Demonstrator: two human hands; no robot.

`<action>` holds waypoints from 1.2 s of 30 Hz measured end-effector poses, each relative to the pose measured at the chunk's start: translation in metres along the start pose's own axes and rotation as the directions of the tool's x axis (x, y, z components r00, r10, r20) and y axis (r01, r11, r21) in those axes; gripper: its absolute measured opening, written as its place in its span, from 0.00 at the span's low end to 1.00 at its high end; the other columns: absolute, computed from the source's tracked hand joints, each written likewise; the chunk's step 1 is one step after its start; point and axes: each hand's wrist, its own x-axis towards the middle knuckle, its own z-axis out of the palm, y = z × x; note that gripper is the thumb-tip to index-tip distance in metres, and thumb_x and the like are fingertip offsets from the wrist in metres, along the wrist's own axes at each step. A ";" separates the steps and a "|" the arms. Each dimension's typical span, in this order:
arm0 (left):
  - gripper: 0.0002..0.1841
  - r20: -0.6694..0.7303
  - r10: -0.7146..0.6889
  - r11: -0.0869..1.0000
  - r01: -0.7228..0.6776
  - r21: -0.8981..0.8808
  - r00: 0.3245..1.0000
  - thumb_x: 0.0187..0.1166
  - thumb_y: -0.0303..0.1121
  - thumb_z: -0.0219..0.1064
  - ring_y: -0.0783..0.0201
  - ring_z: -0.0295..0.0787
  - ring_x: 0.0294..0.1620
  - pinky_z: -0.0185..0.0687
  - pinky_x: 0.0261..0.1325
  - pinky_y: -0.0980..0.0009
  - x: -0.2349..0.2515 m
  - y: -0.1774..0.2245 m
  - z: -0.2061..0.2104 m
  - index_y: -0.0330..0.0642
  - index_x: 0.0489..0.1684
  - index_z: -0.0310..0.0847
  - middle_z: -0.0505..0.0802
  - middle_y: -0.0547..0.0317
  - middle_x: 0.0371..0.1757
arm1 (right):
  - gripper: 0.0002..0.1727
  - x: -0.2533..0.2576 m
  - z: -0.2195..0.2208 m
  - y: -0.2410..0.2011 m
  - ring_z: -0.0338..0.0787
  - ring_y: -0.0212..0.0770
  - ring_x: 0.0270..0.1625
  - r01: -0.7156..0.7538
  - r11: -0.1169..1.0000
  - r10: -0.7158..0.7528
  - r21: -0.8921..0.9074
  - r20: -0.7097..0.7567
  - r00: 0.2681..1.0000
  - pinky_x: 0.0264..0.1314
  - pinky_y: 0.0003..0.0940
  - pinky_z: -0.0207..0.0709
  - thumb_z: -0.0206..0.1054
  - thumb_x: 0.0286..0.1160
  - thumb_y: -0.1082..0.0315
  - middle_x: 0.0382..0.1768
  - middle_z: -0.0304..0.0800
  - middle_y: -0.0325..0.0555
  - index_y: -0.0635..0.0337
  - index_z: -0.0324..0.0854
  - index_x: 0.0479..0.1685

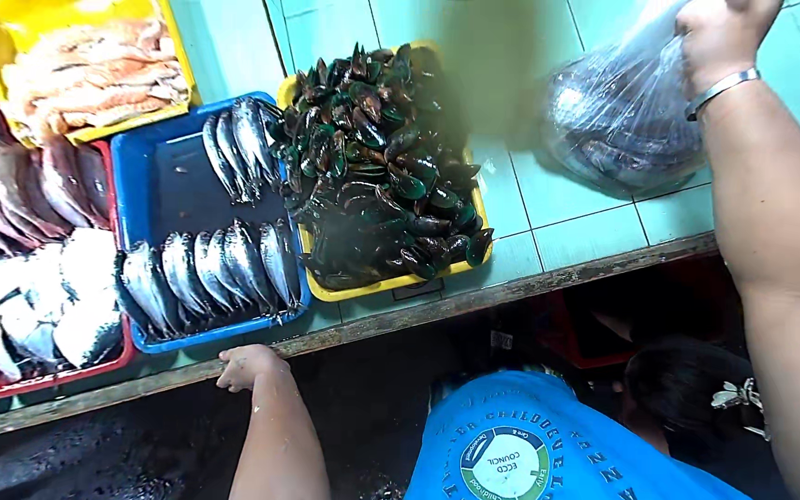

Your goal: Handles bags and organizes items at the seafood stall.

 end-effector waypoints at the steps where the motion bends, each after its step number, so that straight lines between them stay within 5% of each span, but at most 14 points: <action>1: 0.35 -0.006 0.006 1.000 -0.006 0.011 1.000 0.90 0.51 0.43 0.42 0.82 0.75 0.79 0.71 0.51 0.002 0.000 0.001 0.25 0.80 0.69 0.83 0.28 0.73 | 0.31 -0.001 0.000 -0.002 0.91 0.40 0.52 -0.002 1.000 0.002 -0.019 -0.003 1.000 0.54 0.40 0.87 0.75 0.39 0.76 0.48 0.91 0.49 0.64 0.82 0.57; 7: 0.36 0.008 0.015 0.998 -0.016 0.061 1.000 0.90 0.52 0.42 0.42 0.80 0.77 0.77 0.73 0.51 0.005 -0.001 0.005 0.24 0.81 0.67 0.81 0.27 0.75 | 0.31 -0.005 -0.003 -0.012 0.90 0.37 0.57 0.038 0.988 -0.042 -0.148 -0.021 0.999 0.61 0.37 0.84 0.74 0.40 0.74 0.51 0.92 0.49 0.64 0.84 0.57; 18: 0.37 -0.025 -0.062 0.997 0.061 -0.047 0.998 0.90 0.52 0.44 0.41 0.80 0.76 0.78 0.72 0.51 -0.001 0.005 0.001 0.24 0.82 0.64 0.79 0.26 0.76 | 0.30 -0.011 0.003 -0.016 0.91 0.41 0.55 0.053 0.995 -0.057 -0.088 -0.033 0.998 0.60 0.40 0.85 0.74 0.44 0.76 0.52 0.92 0.55 0.68 0.83 0.58; 27: 0.39 -0.035 -0.141 0.982 0.136 -0.129 0.989 0.91 0.54 0.45 0.36 0.75 0.80 0.77 0.75 0.47 -0.005 0.007 -0.001 0.23 0.85 0.59 0.73 0.24 0.80 | 0.33 -0.027 -0.001 -0.026 0.86 0.57 0.67 0.076 0.978 -0.063 -0.194 0.071 0.995 0.73 0.53 0.77 0.78 0.56 0.72 0.63 0.86 0.69 0.73 0.77 0.68; 30: 0.38 -0.030 -0.167 0.979 0.162 -0.127 0.985 0.91 0.54 0.45 0.36 0.77 0.79 0.78 0.74 0.47 -0.011 0.013 -0.005 0.24 0.83 0.61 0.75 0.25 0.79 | 0.36 -0.030 -0.005 -0.017 0.85 0.61 0.67 0.046 0.980 -0.030 -0.193 0.087 0.996 0.70 0.61 0.77 0.78 0.57 0.69 0.65 0.84 0.67 0.68 0.74 0.72; 33: 0.37 -0.030 -0.192 0.973 0.186 -0.140 0.981 0.91 0.54 0.47 0.36 0.79 0.78 0.79 0.74 0.47 -0.014 0.017 -0.008 0.26 0.83 0.62 0.77 0.26 0.78 | 0.38 -0.020 0.001 -0.004 0.83 0.53 0.70 0.022 0.991 -0.009 -0.130 0.095 0.995 0.75 0.51 0.77 0.77 0.58 0.70 0.68 0.82 0.65 0.68 0.72 0.75; 36: 0.36 -0.042 -0.194 0.972 0.187 -0.145 0.980 0.91 0.53 0.48 0.39 0.80 0.77 0.79 0.74 0.50 -0.017 0.019 -0.009 0.25 0.81 0.65 0.79 0.27 0.76 | 0.34 -0.007 0.007 0.018 0.86 0.51 0.65 0.026 0.995 -0.017 -0.100 0.084 0.996 0.70 0.48 0.79 0.75 0.56 0.69 0.62 0.85 0.65 0.71 0.77 0.69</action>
